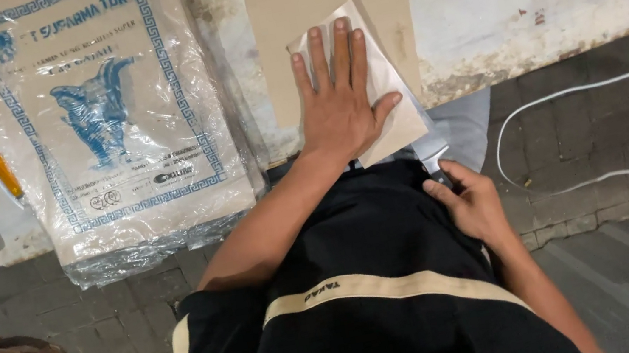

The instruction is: The person assembles small cardboard boxes by folding and tucking flaps, then places a sheet of white paper inside each box. The person repeats this process for multiple boxes on a cluttered work table.

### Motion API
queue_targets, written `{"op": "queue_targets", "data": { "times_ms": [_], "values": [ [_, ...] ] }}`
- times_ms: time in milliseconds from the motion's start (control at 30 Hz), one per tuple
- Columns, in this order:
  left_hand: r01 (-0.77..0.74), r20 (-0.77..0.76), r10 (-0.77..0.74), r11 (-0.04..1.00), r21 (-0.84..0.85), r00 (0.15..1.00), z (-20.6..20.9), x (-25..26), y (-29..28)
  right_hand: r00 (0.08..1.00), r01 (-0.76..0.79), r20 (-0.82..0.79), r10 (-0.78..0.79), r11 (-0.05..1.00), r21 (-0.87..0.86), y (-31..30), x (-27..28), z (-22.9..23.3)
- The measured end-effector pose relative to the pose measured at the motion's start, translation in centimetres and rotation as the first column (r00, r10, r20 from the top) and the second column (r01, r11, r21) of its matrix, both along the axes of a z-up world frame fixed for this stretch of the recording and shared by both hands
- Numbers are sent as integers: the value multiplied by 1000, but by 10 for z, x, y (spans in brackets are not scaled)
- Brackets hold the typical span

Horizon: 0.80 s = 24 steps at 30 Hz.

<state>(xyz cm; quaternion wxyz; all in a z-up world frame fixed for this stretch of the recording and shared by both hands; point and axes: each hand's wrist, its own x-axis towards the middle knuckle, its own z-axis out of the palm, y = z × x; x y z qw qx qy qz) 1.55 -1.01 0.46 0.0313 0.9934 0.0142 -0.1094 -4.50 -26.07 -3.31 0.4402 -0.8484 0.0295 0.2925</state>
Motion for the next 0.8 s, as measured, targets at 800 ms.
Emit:
{"op": "queue_targets", "data": {
  "times_ms": [800],
  "values": [
    [45, 1, -45, 999, 5, 999, 1, -3, 1, 997, 65, 60, -58, 989, -132, -8, 28, 24]
  ]
}}
